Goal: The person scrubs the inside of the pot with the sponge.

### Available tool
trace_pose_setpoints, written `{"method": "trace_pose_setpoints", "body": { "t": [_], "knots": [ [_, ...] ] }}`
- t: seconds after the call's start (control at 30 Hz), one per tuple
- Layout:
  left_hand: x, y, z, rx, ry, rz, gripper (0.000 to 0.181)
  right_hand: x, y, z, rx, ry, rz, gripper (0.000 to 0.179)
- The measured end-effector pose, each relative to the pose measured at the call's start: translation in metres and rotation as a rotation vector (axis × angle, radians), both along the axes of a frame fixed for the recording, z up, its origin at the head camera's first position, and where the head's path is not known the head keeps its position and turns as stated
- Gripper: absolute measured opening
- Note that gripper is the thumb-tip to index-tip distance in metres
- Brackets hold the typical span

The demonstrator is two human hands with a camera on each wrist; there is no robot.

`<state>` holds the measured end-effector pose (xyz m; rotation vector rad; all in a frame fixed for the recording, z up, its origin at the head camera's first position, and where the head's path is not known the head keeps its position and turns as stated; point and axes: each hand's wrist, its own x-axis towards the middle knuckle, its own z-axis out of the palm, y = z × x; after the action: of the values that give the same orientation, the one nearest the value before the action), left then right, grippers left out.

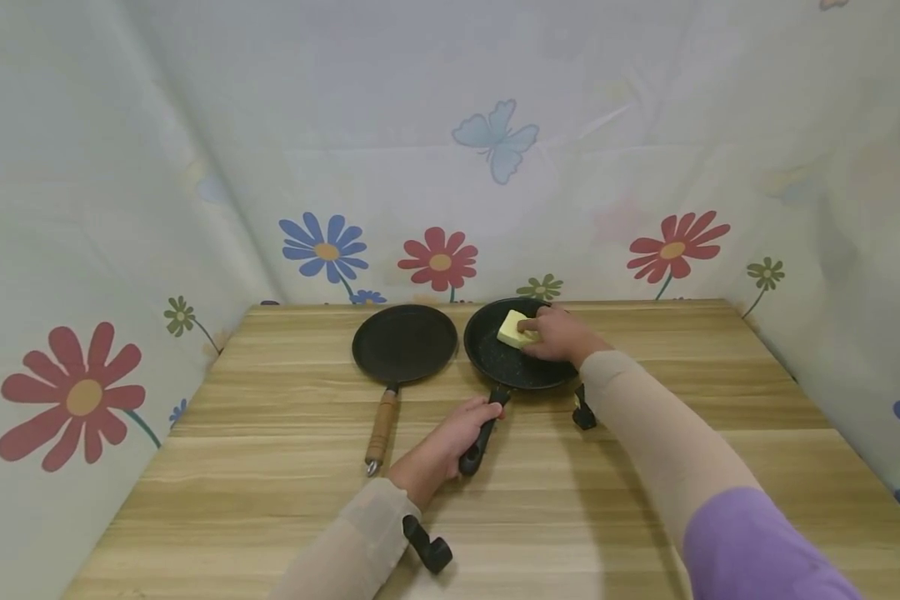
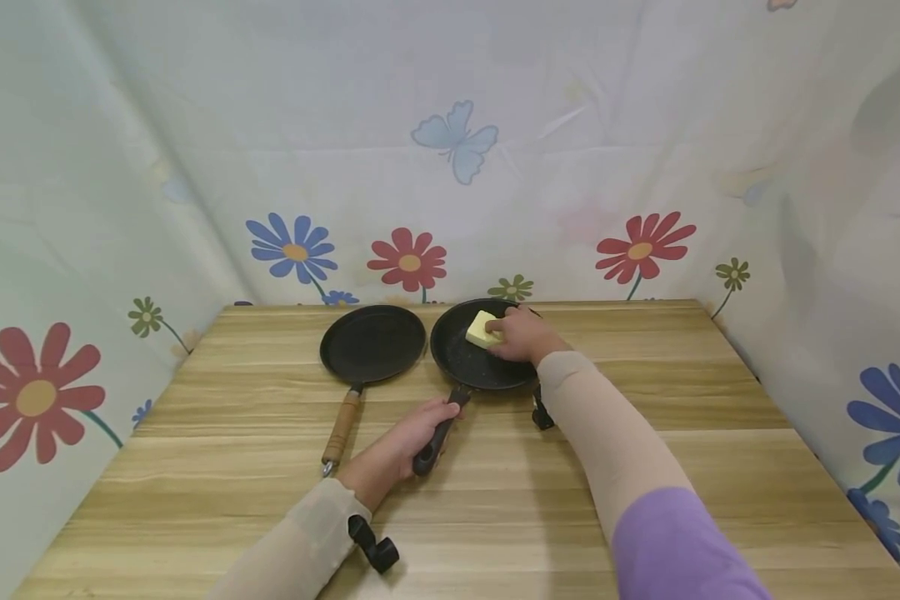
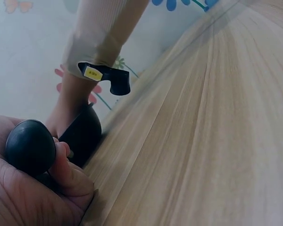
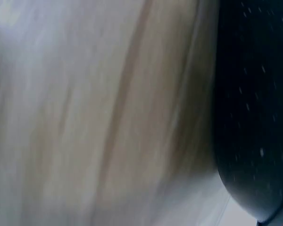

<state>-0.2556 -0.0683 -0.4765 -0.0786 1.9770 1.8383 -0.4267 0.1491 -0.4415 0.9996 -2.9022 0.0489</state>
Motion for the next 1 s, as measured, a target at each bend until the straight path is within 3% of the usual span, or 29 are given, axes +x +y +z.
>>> {"method": "trace_pose_setpoints", "body": {
  "t": [0.43,0.63,1.0],
  "knots": [
    [-0.001,0.001,0.001,0.028,0.027,-0.004,0.037,-0.001,-0.017,-0.002,-0.029,-0.041,-0.034,0.043],
    [-0.001,0.000,0.000,0.025,0.030,-0.005,0.037,0.002,-0.022,0.000,-0.045,-0.082,0.006,0.048],
    [0.000,0.001,0.000,0.010,0.050,0.008,0.037,0.012,-0.024,0.000,-0.036,-0.075,0.075,0.043]
  ]
}}
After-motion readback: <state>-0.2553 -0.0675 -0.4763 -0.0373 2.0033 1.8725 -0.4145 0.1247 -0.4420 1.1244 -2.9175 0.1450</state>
